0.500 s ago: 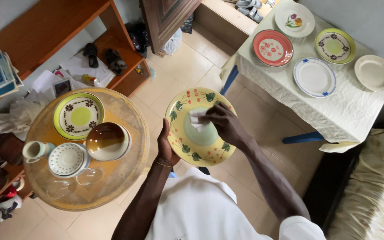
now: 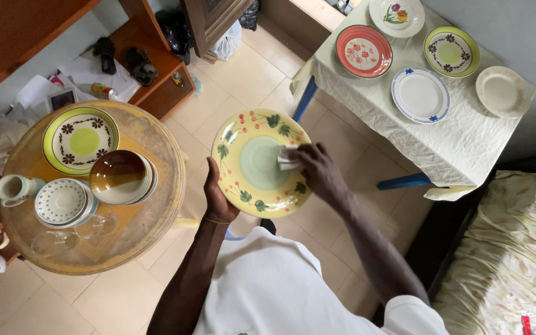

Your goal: The person cleans plates by wiping both sides of each plate with a napkin and arranges them onto a table.

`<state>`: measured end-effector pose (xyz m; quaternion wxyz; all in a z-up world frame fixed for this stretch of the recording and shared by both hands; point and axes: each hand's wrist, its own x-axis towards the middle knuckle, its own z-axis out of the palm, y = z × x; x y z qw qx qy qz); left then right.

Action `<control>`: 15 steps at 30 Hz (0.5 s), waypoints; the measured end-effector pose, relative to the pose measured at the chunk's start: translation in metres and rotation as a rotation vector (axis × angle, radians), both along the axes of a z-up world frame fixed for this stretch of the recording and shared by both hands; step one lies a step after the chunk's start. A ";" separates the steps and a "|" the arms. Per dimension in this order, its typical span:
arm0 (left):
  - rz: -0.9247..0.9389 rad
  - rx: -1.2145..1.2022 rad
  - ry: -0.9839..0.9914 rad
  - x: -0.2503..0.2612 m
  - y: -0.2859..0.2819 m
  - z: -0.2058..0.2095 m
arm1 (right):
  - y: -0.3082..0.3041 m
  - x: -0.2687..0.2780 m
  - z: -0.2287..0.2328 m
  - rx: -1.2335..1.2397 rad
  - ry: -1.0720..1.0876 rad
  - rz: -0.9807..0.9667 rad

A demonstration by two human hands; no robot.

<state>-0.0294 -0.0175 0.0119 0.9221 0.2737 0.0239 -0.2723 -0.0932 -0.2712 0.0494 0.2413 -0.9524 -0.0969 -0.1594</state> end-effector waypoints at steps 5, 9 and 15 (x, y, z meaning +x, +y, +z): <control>0.046 0.015 0.030 -0.007 -0.005 -0.003 | 0.067 -0.059 -0.005 0.171 -0.052 -0.183; 0.045 -0.013 0.046 -0.013 -0.008 -0.009 | 0.109 -0.068 -0.002 0.277 0.153 -0.161; 0.061 -0.141 0.007 -0.023 0.007 -0.013 | 0.087 -0.036 -0.030 1.260 0.578 0.024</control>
